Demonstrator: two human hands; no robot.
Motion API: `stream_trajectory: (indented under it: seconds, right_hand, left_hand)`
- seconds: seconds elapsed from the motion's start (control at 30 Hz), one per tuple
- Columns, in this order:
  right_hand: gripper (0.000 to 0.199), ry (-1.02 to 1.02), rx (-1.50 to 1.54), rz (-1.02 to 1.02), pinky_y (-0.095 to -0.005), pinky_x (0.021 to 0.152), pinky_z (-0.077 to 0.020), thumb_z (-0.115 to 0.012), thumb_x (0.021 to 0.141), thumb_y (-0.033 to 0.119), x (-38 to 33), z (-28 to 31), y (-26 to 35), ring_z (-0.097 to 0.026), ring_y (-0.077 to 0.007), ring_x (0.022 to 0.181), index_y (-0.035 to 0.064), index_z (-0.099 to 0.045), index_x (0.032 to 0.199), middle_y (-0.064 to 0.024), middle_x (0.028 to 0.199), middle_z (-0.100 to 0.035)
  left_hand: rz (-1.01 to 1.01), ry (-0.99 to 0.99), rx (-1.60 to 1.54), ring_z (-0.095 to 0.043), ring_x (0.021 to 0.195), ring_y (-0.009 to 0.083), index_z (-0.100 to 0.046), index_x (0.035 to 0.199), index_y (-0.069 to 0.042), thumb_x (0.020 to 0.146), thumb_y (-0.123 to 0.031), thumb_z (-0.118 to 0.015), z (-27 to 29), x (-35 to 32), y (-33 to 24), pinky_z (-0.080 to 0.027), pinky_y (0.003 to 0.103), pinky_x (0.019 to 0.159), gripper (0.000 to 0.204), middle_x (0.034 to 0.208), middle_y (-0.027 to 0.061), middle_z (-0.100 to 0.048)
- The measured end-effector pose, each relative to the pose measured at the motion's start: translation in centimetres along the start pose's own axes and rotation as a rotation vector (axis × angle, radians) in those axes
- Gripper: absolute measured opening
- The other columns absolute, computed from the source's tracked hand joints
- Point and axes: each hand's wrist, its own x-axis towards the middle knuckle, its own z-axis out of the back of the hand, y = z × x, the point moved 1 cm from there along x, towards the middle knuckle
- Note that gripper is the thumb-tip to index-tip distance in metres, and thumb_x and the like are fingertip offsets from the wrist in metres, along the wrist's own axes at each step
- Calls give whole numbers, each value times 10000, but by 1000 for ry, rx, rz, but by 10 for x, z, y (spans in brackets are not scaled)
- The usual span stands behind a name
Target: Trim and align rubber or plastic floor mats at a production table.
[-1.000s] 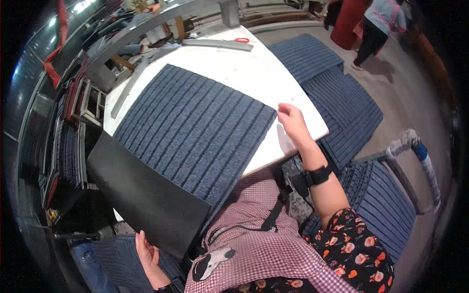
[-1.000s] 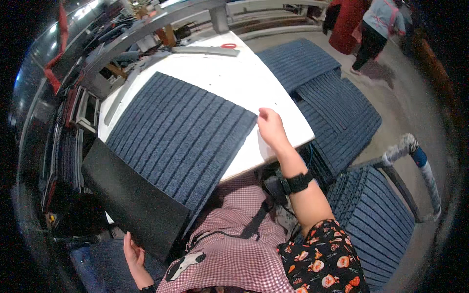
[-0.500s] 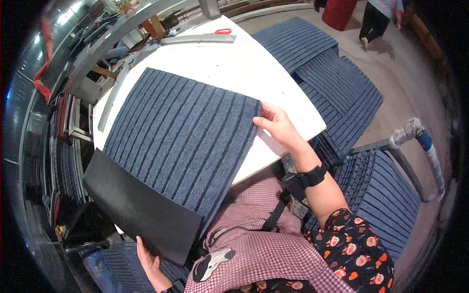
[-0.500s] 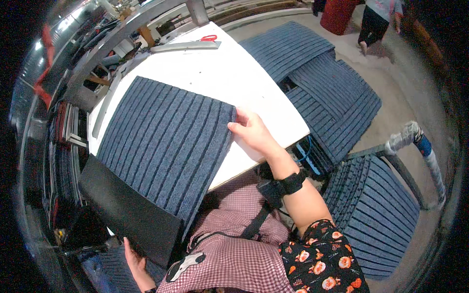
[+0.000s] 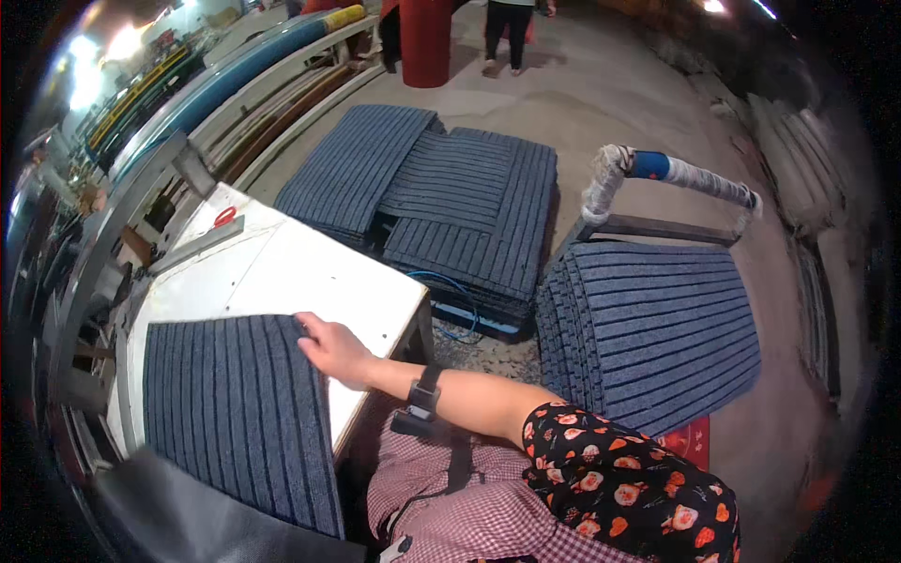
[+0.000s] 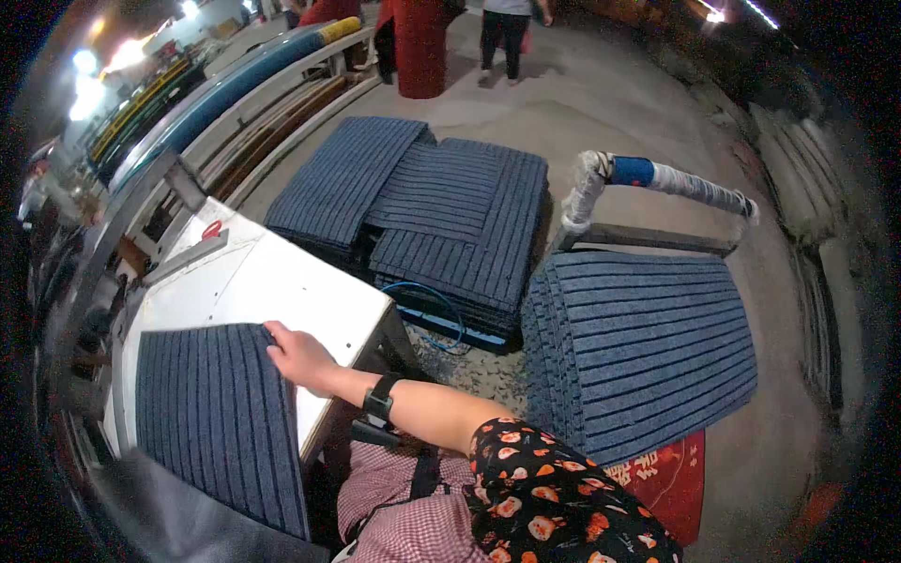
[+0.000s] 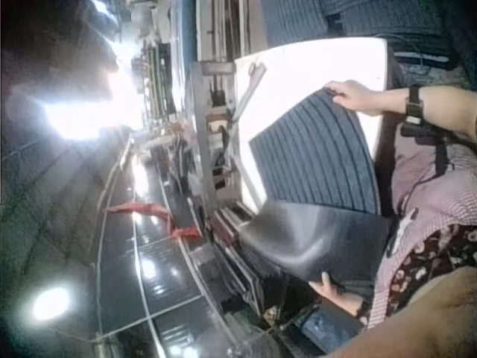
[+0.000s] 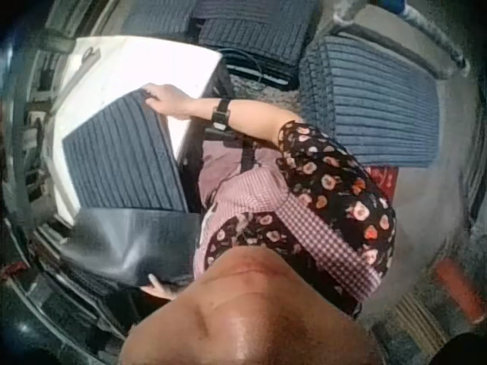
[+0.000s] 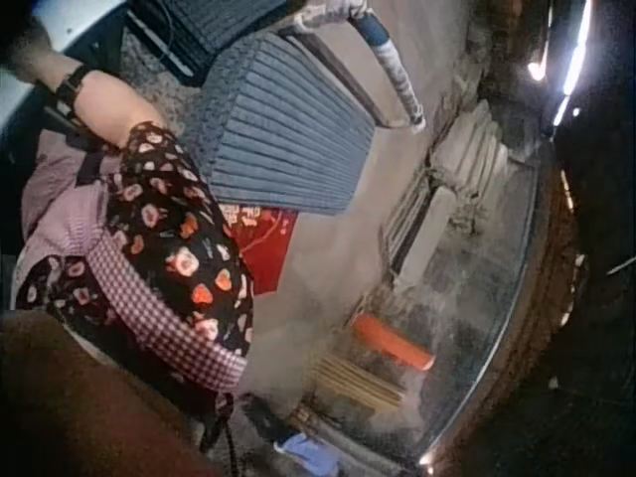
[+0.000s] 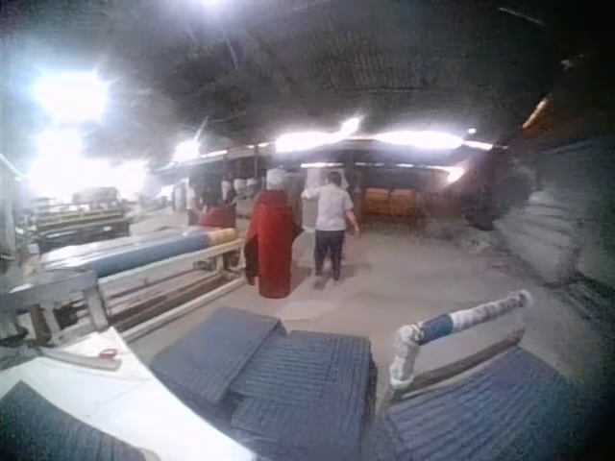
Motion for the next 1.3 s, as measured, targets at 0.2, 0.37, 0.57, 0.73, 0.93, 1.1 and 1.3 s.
stream_trajectory:
  seconds: [0.2, 0.37, 0.57, 0.73, 0.93, 1.1, 1.3]
  right_hand:
    - [431, -166, 169, -23, -272, 633, -448, -488, 882, 174, -5, -8, -17, -530, -123, 685, -46, -413, 1245, -118, 857, -589]
    - [393, -132, 446, 167, -207, 676, -427, -509, 873, 50, -7, -10, -9, -508, -76, 770, -76, -412, 1232, -50, 927, -573]
    - [405, -101, 377, 165, -203, 703, -433, -551, 858, 75, -15, -13, 1, -516, -73, 849, -43, -445, 1230, -72, 1025, -570]
    - [475, 26, -8, 329, -205, 605, -414, -630, 778, 70, -11, 1, 10, -467, -100, 694, 66, -500, 1235, -44, 874, -494]
    - [596, 109, -51, 231, -262, 674, -444, -631, 757, 116, -9, -11, 22, -496, -166, 770, 95, -411, 1311, -94, 936, -489]
    - [637, 90, -114, 234, -368, 1061, -243, -454, 755, 24, 9, -16, 6, -347, -310, 1265, 14, -264, 1364, -218, 1340, -361]
    - [517, -55, 53, 173, -358, 988, -338, -517, 803, 49, 120, -31, 20, -472, -286, 1122, -32, -340, 1282, -219, 1202, -479]
  left_hand:
    - [203, 13, 56, -387, 1173, 262, -303, 1340, -12, 797, -127, -618, -9, 9, 55, -323, 372, 982, 639, 1326, 138, -370]
    - [261, -12, -111, -437, 1143, 249, -319, 1328, 1, 763, -112, -604, -2, 11, 71, -348, 345, 961, 642, 1277, 121, -433]
    - [327, -97, -129, -494, 1077, 268, -352, 1324, -29, 813, -111, -517, 0, 7, 74, -402, 368, 899, 543, 1233, 120, -481]
    - [377, -109, -135, -475, 1105, 261, -353, 1327, -42, 815, -122, -515, -8, 8, 81, -394, 369, 909, 543, 1254, 106, -470]
    - [453, -184, -166, -440, 1146, 238, -318, 1352, -59, 825, -127, -526, 0, 10, 64, -380, 332, 924, 570, 1282, 110, -442]
    - [394, -86, -42, -468, 1079, 222, -303, 1350, -64, 808, -165, -556, -10, 20, 49, -381, 323, 908, 607, 1220, 113, -469]
    - [374, -276, -329, -466, 1073, 256, -265, 1344, -50, 745, -67, -568, -95, 18, 34, -389, 375, 919, 672, 1207, 142, -448]
